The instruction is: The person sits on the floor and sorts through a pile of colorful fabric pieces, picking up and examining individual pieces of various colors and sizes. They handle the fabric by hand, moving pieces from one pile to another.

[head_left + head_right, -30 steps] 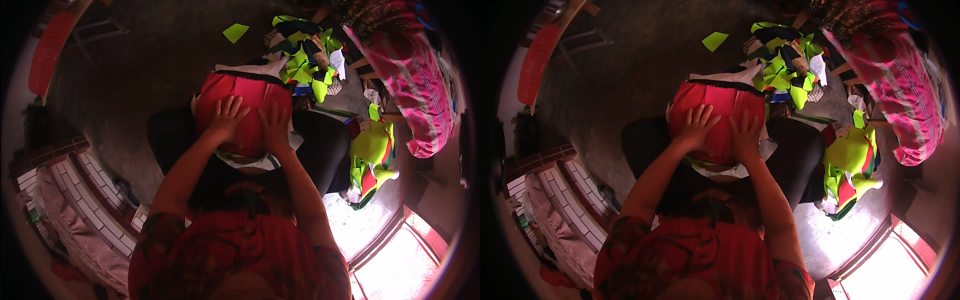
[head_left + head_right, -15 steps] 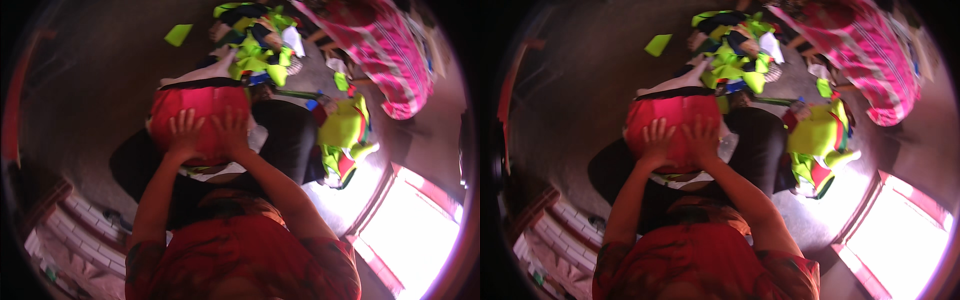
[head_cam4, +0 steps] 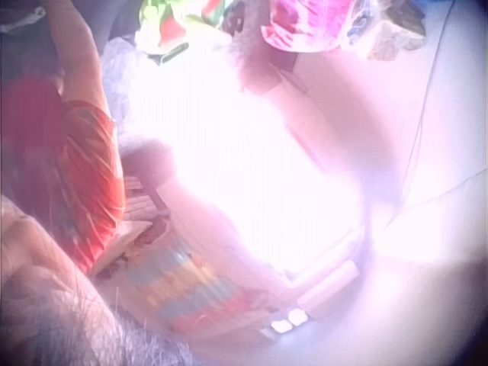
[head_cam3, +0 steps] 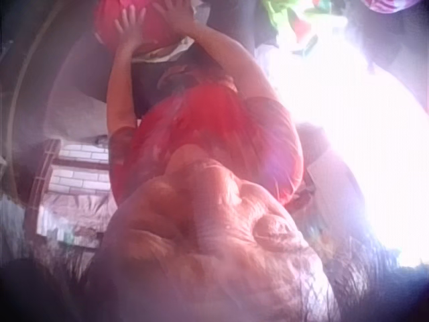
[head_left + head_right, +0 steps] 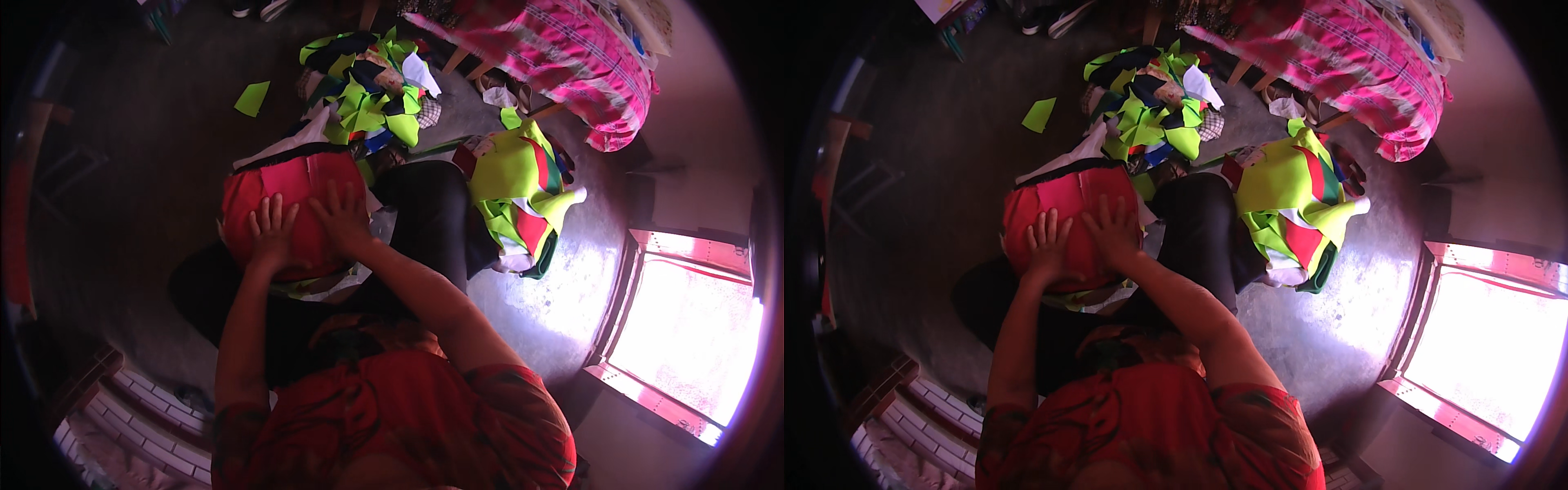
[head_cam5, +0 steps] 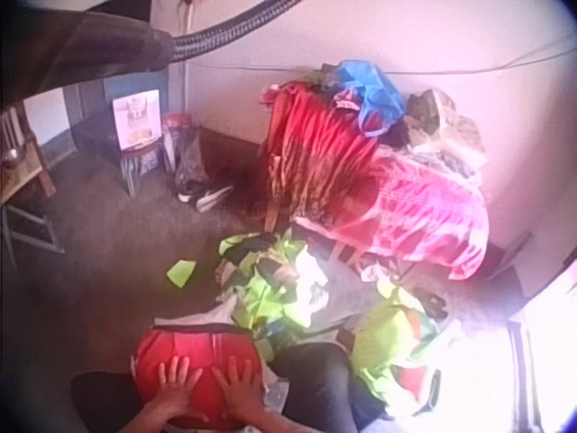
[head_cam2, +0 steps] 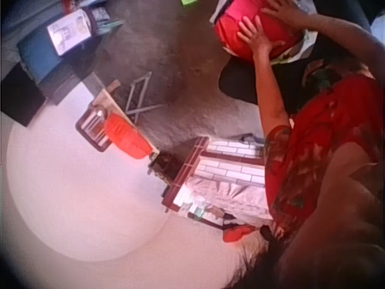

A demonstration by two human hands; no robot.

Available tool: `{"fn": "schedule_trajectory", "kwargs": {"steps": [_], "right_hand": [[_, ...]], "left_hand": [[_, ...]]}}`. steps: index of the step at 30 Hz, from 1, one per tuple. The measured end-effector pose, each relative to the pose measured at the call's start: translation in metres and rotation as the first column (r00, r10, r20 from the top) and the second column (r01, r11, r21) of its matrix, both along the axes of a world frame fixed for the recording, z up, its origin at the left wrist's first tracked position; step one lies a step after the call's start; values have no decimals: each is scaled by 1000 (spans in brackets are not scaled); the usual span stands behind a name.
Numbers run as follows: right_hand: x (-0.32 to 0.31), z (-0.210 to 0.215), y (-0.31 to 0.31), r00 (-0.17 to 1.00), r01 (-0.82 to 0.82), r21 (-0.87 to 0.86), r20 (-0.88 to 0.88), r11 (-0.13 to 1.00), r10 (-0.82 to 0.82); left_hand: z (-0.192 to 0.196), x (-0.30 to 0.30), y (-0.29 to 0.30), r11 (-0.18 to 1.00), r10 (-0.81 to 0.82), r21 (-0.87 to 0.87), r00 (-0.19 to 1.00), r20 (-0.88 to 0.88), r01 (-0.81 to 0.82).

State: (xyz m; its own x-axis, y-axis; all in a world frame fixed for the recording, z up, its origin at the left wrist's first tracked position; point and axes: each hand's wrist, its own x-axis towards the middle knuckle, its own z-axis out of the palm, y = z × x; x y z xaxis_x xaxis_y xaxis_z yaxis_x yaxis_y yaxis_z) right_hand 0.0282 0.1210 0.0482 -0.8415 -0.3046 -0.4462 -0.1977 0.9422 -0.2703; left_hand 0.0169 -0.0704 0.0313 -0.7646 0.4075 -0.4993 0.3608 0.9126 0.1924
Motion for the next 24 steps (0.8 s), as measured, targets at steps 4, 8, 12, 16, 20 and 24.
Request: {"fn": "schedule_trajectory", "kwargs": {"steps": [4,8,12,16,20,24], "right_hand": [[5,0,-1,981,11,-27,-196,1000,-16],[10,52,26,867,-27,-249,-488,968,-102],[13,135,87,807,9,-371,-546,929,-225],[20,158,170,724,213,-217,-619,953,-303],[38,162,217,753,340,-25,-591,940,-288],[44,134,234,805,312,-51,-516,949,-292]], "left_hand": [[0,4,-3,1000,2,15,999,-45,-1],[-5,4,-2,999,5,45,997,-76,-2],[0,7,-3,998,10,65,996,-86,-4],[-3,7,-6,998,6,70,996,-88,1],[1,6,-7,997,7,80,997,-81,-1],[8,6,-7,995,21,100,997,-75,-13]]}}
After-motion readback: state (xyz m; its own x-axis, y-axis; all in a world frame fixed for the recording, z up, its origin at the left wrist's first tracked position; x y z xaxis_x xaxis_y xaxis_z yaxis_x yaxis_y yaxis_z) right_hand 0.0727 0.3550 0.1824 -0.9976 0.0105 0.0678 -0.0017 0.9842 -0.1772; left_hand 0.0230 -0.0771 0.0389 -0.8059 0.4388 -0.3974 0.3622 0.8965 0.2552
